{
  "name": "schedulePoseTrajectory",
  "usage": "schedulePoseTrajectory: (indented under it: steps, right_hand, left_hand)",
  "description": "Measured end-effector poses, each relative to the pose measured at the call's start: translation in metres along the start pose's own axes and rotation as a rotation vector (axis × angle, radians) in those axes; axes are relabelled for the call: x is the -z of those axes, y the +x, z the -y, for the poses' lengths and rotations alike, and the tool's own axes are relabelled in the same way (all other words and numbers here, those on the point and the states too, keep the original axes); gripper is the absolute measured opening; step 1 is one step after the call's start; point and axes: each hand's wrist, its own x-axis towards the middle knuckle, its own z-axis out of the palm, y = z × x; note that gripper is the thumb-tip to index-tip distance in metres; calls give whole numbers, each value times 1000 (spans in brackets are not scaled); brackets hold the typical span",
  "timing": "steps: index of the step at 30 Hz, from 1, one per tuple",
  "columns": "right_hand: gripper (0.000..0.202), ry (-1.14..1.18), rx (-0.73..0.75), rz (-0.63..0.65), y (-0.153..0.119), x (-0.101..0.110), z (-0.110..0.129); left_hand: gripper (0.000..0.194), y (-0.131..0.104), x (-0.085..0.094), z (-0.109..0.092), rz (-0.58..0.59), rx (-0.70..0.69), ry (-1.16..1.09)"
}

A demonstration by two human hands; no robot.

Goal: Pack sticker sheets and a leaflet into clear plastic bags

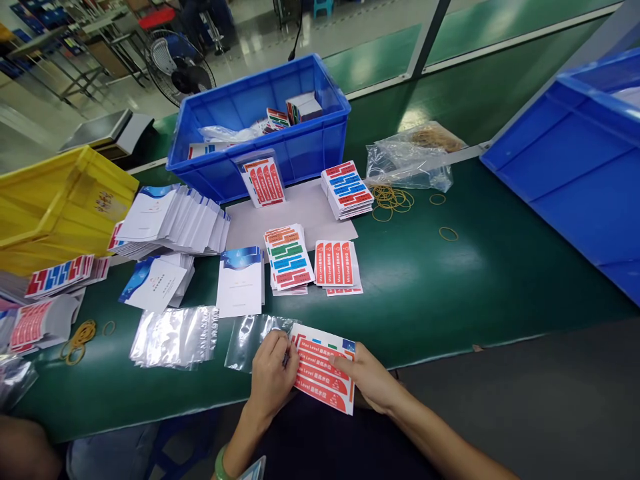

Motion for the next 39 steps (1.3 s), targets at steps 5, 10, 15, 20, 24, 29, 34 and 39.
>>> schedulePoseTrajectory:
  steps: [5, 10, 15, 20, 24, 29, 34, 39]
  right_hand:
    - [48, -193, 99, -2, 9, -1, -12]
    - [40, -446, 243, 43, 15, -7, -5]
    - [42, -361, 203, 257, 7, 0, 14]
    - [33, -256, 179, 264, 7, -7, 17]
    - [38, -303, 278, 196, 13, -26, 15]
    - [34, -233, 161, 313, 15, -36, 17]
    - [32, -224, 170, 229, 13, -37, 21]
    - [28, -284, 187, 230, 13, -35, 21]
  left_hand:
    - [13, 1, 1, -3, 60, -82, 18]
    - [15, 2, 6, -6, 62, -33, 2]
    - [18, 7, 25, -10, 0, 149, -221]
    - [18, 9, 41, -19, -73, 183, -330]
    - [16, 8, 49, -22, -102, 176, -308]
    - [19, 7, 58, -17, -91, 210, -333]
    - [19, 7, 63, -15, -76, 211, -345]
    - [17, 7, 67, -11, -104, 223, -318]
